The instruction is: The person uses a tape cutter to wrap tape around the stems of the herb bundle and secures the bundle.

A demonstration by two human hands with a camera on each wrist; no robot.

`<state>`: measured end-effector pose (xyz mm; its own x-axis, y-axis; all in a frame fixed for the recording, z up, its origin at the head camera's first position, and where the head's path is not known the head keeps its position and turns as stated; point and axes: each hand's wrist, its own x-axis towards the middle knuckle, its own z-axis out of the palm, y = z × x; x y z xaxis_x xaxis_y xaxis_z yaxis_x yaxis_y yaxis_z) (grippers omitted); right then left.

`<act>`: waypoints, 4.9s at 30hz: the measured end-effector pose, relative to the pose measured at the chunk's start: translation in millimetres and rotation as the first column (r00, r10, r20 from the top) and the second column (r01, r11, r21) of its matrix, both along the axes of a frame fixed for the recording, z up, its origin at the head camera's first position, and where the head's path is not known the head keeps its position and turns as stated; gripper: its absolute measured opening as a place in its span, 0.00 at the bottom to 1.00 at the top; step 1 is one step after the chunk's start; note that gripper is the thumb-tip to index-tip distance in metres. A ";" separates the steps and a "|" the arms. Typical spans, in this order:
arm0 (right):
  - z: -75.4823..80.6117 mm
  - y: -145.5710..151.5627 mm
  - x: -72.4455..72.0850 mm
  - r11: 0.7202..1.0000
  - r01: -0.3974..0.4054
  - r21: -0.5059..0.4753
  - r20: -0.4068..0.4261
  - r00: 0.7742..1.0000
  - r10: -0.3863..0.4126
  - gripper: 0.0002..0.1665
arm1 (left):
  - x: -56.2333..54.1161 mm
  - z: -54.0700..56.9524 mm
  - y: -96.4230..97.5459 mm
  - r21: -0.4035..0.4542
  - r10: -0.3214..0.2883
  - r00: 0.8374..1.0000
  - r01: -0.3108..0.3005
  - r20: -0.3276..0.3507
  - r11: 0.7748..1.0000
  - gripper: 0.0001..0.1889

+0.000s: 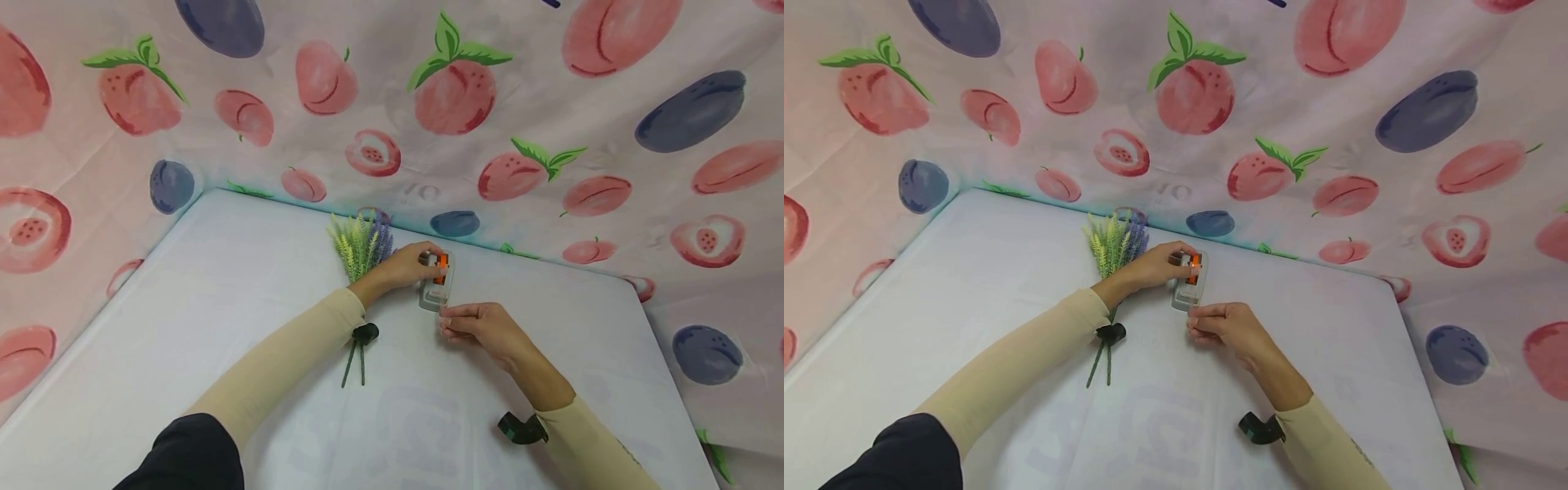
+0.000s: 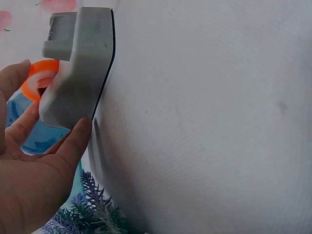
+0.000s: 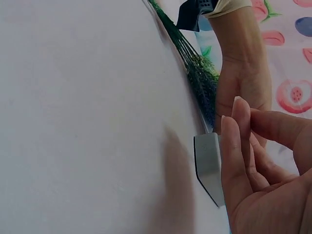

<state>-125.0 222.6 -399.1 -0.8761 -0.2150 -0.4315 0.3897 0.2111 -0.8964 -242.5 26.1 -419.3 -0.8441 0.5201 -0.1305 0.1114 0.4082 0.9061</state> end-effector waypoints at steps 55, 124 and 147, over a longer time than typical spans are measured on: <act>-14.2 -5.7 33.4 0.996 -0.095 0.004 0.063 0.994 0.094 0.16 | 2.6 5.3 -1.6 -0.003 -0.031 0.999 0.031 -0.018 1.000 0.24; -19.6 -5.8 34.2 0.990 -0.144 0.000 0.056 0.988 0.143 0.17 | 97.7 3.8 -112.3 -0.292 -0.102 0.987 0.063 -0.121 0.954 0.19; -20.4 -5.8 33.9 0.988 -0.149 0.029 0.042 0.988 0.148 0.18 | 103.4 7.5 -113.2 -0.213 0.174 0.984 -0.177 -0.033 0.961 0.14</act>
<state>-91.2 216.8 -419.5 -0.8175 -0.3270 -0.4741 0.3872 0.2973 -0.8727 -139.0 -87.1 -411.8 -0.9220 0.3252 -0.2102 0.0330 0.6069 0.7941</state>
